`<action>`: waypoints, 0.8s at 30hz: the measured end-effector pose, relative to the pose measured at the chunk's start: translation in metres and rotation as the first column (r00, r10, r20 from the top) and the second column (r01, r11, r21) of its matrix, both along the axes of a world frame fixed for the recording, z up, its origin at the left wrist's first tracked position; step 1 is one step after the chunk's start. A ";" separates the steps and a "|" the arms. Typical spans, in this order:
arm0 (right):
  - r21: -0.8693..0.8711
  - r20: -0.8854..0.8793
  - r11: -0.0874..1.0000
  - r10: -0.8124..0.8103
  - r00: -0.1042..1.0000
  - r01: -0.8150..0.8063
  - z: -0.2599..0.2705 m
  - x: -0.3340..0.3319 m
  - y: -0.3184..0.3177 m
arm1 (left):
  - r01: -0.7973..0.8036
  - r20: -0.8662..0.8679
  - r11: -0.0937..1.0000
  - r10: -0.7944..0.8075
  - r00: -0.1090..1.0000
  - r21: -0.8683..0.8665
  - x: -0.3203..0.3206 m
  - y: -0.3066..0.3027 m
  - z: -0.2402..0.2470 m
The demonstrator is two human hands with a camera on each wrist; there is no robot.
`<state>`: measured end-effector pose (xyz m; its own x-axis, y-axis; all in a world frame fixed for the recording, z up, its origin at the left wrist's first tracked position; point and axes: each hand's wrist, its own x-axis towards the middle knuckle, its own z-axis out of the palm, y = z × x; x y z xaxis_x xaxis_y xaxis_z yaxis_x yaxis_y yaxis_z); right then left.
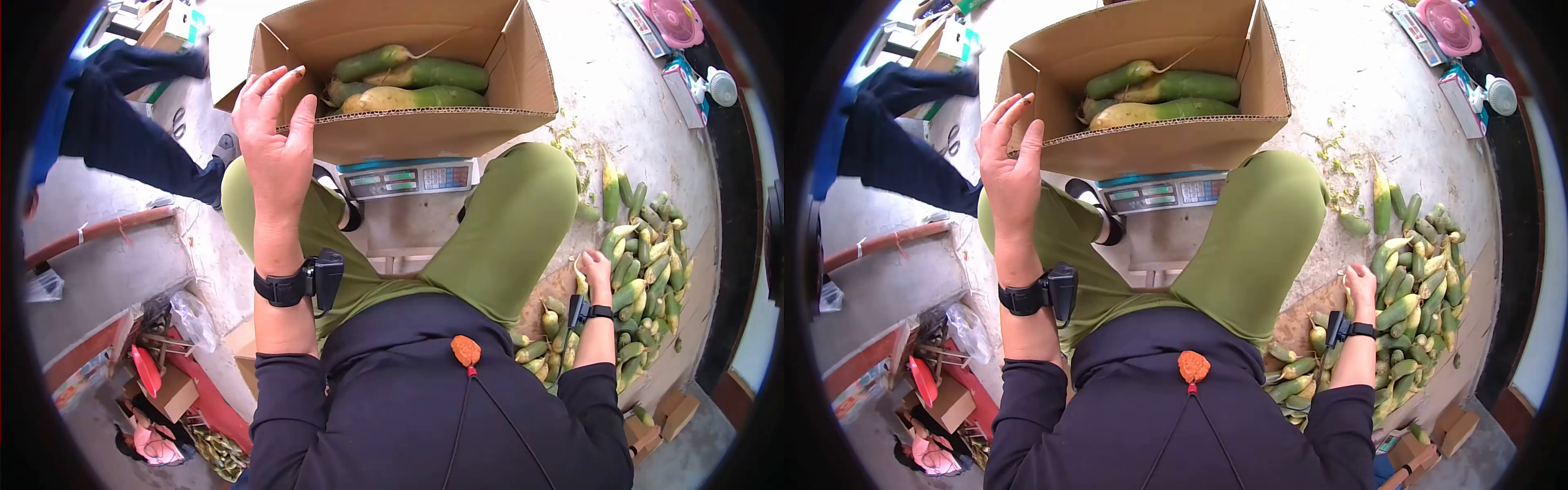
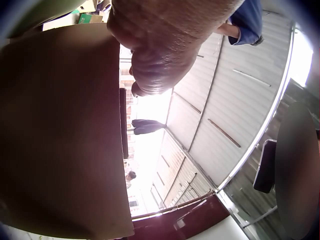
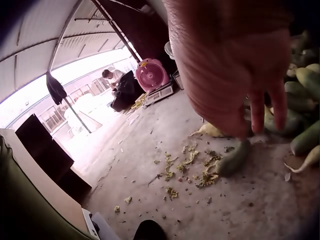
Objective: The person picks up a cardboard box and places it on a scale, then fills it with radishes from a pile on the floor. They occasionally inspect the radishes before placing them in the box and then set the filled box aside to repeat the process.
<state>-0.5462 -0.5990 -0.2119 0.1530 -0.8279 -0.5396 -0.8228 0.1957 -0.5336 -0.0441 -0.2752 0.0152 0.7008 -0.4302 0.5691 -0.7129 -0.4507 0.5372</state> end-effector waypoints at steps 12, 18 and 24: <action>-0.186 0.218 0.981 0.090 0.972 -0.049 0.057 0.092 -0.020 | 0.032 0.009 0.999 -0.033 0.999 0.040 0.013 0.007 0.006; -0.481 0.204 0.846 0.364 0.909 -0.231 0.084 0.138 -0.079 | -0.045 -0.017 0.999 0.045 0.999 0.012 0.033 0.043 0.028; -0.328 0.261 0.898 0.385 0.885 -0.294 0.121 0.168 -0.083 | -0.316 -0.107 0.913 0.352 0.930 0.258 0.029 0.195 0.049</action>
<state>-0.3782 -0.6818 -0.0912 0.5733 -0.7996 -0.1787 -0.5933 -0.2547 -0.7636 -0.0155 -0.0798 0.0640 0.8948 -0.2629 0.3608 -0.4191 -0.7732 0.4759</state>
